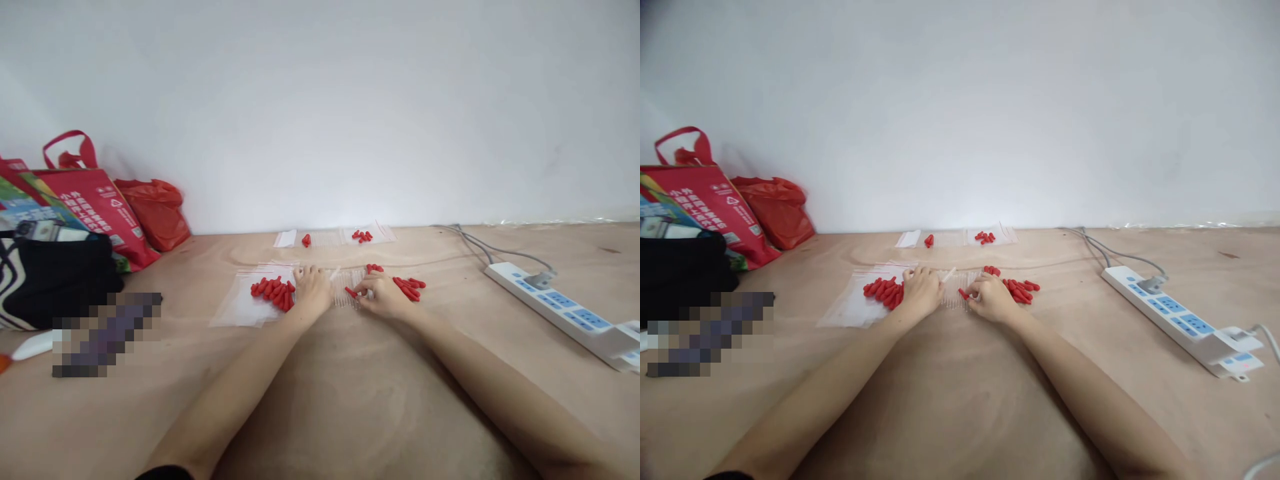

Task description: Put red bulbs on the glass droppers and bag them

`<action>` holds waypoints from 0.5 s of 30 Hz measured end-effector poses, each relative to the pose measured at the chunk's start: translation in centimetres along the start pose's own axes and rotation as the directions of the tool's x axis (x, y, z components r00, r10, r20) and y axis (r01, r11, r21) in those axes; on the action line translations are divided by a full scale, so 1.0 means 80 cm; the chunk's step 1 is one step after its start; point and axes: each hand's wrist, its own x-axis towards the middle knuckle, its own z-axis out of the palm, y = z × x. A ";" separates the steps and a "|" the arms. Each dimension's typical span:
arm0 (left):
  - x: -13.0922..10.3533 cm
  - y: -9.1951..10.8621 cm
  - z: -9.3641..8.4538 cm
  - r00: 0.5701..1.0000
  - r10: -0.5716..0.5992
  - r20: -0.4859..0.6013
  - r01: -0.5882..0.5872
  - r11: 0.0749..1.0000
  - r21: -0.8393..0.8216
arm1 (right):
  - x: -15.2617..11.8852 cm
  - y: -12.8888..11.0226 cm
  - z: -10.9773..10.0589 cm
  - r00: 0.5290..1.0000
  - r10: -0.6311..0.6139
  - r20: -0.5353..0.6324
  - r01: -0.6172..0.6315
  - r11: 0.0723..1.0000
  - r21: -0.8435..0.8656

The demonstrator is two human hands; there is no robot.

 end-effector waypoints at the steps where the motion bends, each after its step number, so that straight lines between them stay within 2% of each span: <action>1: -0.006 -0.009 -0.002 1.000 0.012 -0.016 -0.012 1.000 0.001 | -0.001 0.003 0.004 1.000 -0.030 -0.006 0.030 0.999 -0.024; 4: -0.032 -0.035 -0.005 0.996 0.079 -0.045 -0.079 0.997 0.000 | -0.004 0.005 0.010 0.998 -0.025 -0.054 0.021 0.997 -0.073; 5: -0.041 -0.042 -0.004 0.990 0.133 -0.049 -0.133 0.991 -0.005 | -0.004 0.004 0.012 0.997 -0.004 -0.072 -0.002 0.996 -0.086; 7: -0.060 -0.054 -0.002 0.947 0.305 -0.103 -0.305 0.952 0.013 | -0.005 0.000 0.015 0.994 0.051 -0.094 -0.063 0.990 -0.124; 9: -0.075 -0.063 0.002 0.909 0.399 -0.122 -0.399 0.917 0.027 | -0.005 -0.005 0.020 0.990 0.100 -0.101 -0.117 0.978 -0.171; 11: -0.084 -0.068 0.005 0.896 0.430 -0.112 -0.432 0.902 0.013 | -0.005 -0.008 0.026 0.987 0.127 -0.102 -0.145 0.969 -0.202; 15: -0.086 -0.067 0.006 0.918 0.393 -0.052 -0.396 0.910 -0.126 | -0.003 -0.012 0.036 0.980 0.152 -0.128 -0.178 0.959 -0.223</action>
